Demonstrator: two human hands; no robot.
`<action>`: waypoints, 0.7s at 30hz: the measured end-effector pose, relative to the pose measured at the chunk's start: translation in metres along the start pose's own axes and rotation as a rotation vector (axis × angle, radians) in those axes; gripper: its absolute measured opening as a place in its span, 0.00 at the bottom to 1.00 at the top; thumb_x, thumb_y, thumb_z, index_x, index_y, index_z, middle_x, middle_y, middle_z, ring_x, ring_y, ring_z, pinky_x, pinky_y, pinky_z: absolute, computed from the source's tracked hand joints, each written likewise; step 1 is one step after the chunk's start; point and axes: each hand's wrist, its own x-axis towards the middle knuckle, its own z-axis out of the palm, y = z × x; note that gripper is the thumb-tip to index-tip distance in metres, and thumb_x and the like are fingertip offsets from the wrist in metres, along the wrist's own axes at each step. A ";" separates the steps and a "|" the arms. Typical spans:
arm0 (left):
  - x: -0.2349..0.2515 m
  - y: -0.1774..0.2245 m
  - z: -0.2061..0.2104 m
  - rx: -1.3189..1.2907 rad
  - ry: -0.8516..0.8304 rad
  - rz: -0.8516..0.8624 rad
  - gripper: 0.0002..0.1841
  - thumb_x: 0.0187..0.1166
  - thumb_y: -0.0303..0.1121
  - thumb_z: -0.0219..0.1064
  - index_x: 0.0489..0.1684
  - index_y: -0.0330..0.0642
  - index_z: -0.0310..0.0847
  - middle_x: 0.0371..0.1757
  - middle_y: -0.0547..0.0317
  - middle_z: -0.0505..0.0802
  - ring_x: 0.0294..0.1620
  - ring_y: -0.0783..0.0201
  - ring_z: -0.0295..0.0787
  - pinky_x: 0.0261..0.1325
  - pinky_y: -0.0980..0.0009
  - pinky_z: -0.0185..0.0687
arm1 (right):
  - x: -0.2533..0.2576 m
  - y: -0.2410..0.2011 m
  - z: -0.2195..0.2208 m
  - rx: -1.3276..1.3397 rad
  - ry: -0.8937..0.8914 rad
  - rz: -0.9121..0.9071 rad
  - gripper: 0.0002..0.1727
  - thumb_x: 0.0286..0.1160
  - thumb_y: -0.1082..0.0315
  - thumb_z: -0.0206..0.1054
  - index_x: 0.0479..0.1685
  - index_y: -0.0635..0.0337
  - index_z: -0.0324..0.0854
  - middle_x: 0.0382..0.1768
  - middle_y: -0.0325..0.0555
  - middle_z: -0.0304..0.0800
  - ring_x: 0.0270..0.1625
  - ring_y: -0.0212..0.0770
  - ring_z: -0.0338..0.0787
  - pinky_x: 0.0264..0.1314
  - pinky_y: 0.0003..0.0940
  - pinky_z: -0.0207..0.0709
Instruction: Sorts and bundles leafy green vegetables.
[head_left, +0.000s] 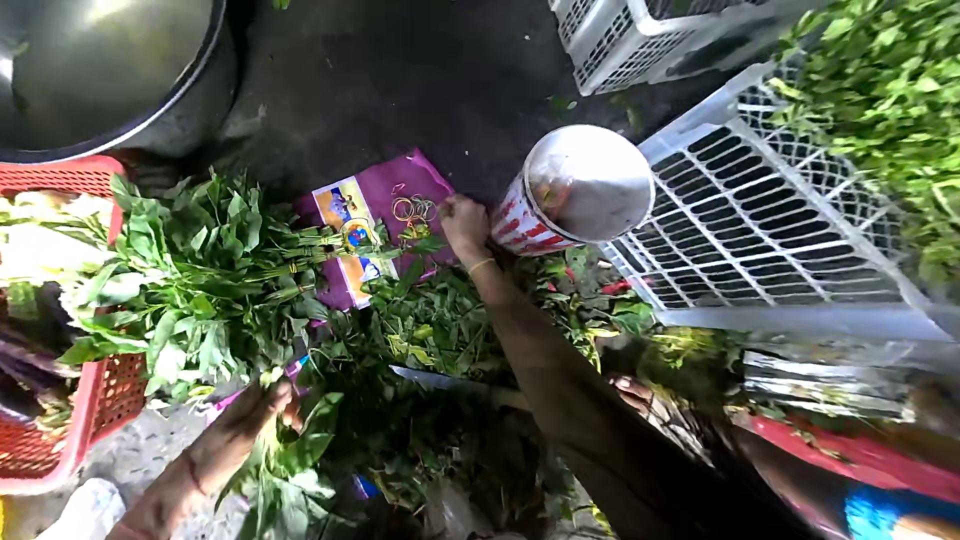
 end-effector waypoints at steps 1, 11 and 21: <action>-0.006 -0.002 -0.001 -0.066 0.034 0.003 0.13 0.89 0.45 0.47 0.41 0.55 0.77 0.30 0.80 0.86 0.36 0.78 0.87 0.51 0.75 0.86 | 0.009 0.001 0.010 -0.026 0.001 0.036 0.19 0.85 0.58 0.62 0.62 0.62 0.87 0.62 0.64 0.88 0.64 0.67 0.87 0.63 0.69 0.77; -0.033 -0.023 0.015 0.183 0.183 0.002 0.27 0.86 0.63 0.53 0.51 0.47 0.80 0.25 0.77 0.77 0.22 0.80 0.71 0.25 0.79 0.71 | -0.013 0.008 -0.008 0.164 0.121 0.064 0.14 0.73 0.63 0.73 0.46 0.67 0.90 0.47 0.62 0.93 0.55 0.62 0.90 0.60 0.65 0.78; -0.002 0.097 0.056 0.446 -0.097 0.077 0.25 0.93 0.48 0.51 0.71 0.37 0.79 0.53 0.45 0.90 0.54 0.57 0.87 0.63 0.51 0.81 | -0.113 0.006 -0.102 0.888 -0.011 -0.061 0.34 0.74 0.72 0.69 0.82 0.66 0.63 0.55 0.55 0.88 0.50 0.44 0.92 0.51 0.42 0.88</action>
